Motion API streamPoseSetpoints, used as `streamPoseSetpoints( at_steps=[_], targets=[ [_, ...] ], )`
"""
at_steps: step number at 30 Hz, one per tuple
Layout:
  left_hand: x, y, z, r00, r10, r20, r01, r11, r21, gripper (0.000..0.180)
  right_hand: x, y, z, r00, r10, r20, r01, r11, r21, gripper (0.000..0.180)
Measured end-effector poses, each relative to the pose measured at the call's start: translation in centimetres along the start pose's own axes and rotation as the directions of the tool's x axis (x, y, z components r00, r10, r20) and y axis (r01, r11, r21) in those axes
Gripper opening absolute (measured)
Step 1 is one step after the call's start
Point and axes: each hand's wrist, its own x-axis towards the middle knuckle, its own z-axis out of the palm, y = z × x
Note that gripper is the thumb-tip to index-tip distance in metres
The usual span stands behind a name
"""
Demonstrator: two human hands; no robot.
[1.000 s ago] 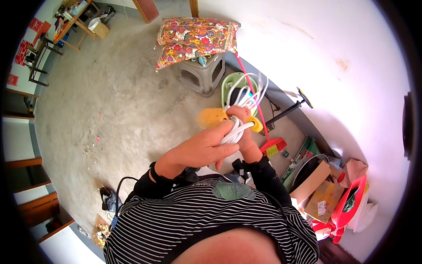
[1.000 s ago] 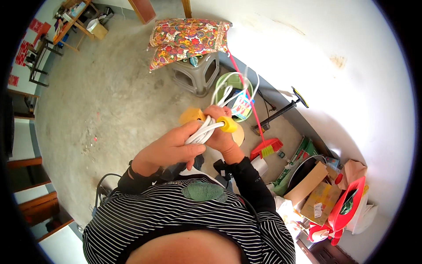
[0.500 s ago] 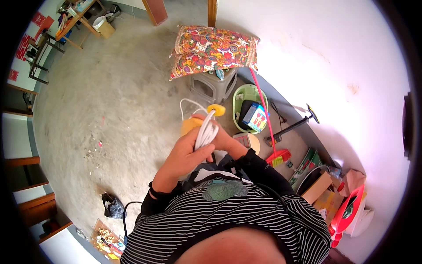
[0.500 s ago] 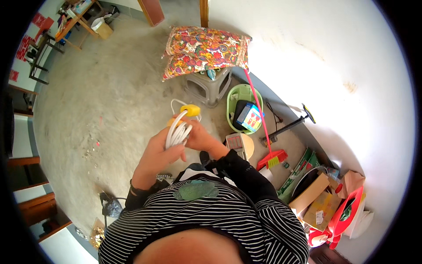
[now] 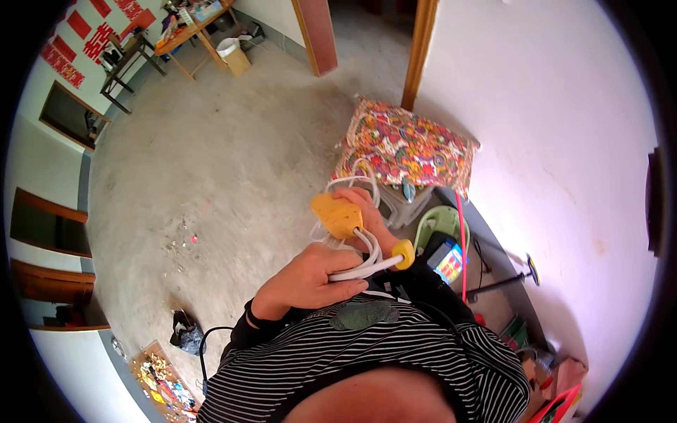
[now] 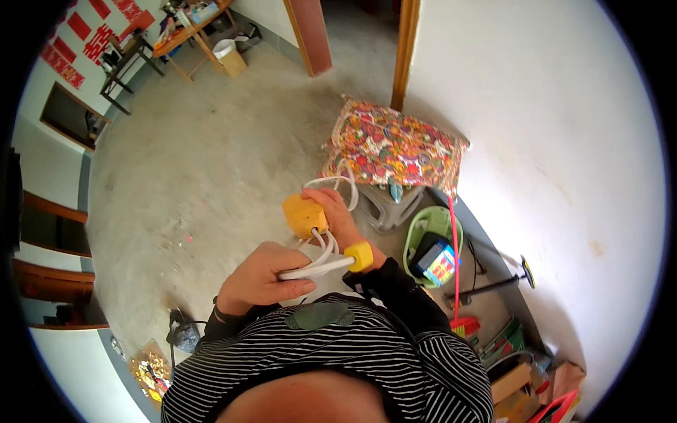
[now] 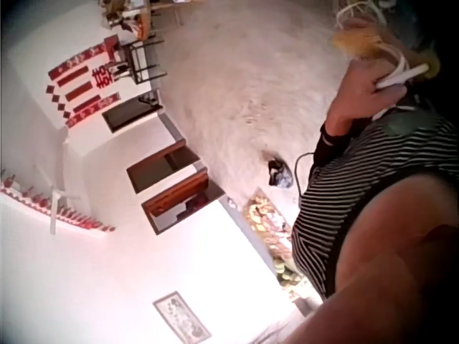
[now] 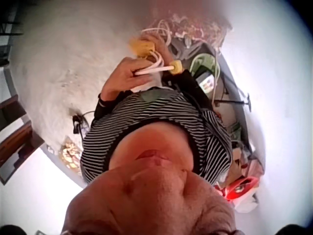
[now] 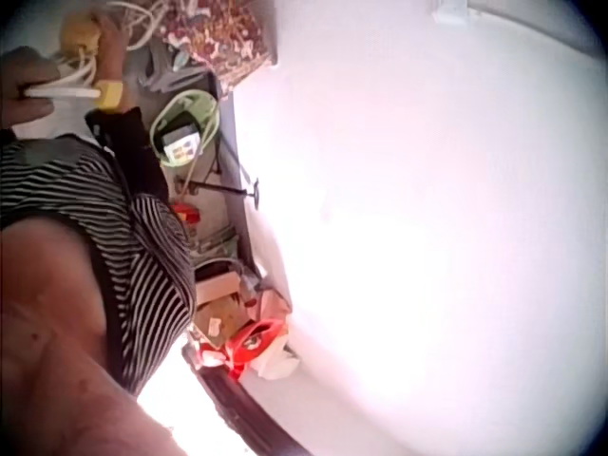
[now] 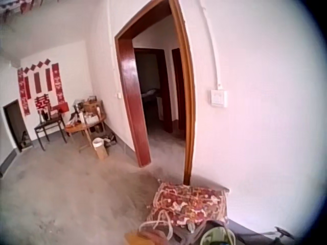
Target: The person sweeps the floor with a broom, collects playing cards and trash into a bag, and coils an extension cord.
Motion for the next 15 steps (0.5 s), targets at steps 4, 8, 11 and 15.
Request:
streamPoseSetpoints(
  at_steps=[4,8,11,15],
  targets=[
    [4.1,0.3,-4.0,0.985,0.010,-0.171,-0.018,0.999,-0.044,0.016,5.0,2.9,-1.8,0.996,-0.086,0.005,0.086,0.984,-0.154,0.066],
    [5.0,-1.8,-8.1,0.922,-0.078,-0.378,0.030,0.991,-0.130,0.021,10.2,3.7,-1.2,0.994,-0.066,0.083,0.066,0.998,0.006,0.055],
    [5.0,-4.1,-10.4,0.812,-0.165,-0.559,0.043,0.974,-0.224,0.020,13.7,5.6,1.1,0.979,-0.155,0.134,0.155,0.988,0.006,0.052],
    [2.8,-7.9,-15.9,0.639,-0.258,-0.724,-0.068,0.920,-0.387,0.020,18.2,8.3,5.0,0.936,-0.009,0.351,0.074,0.982,-0.173,0.072]
  ],
)
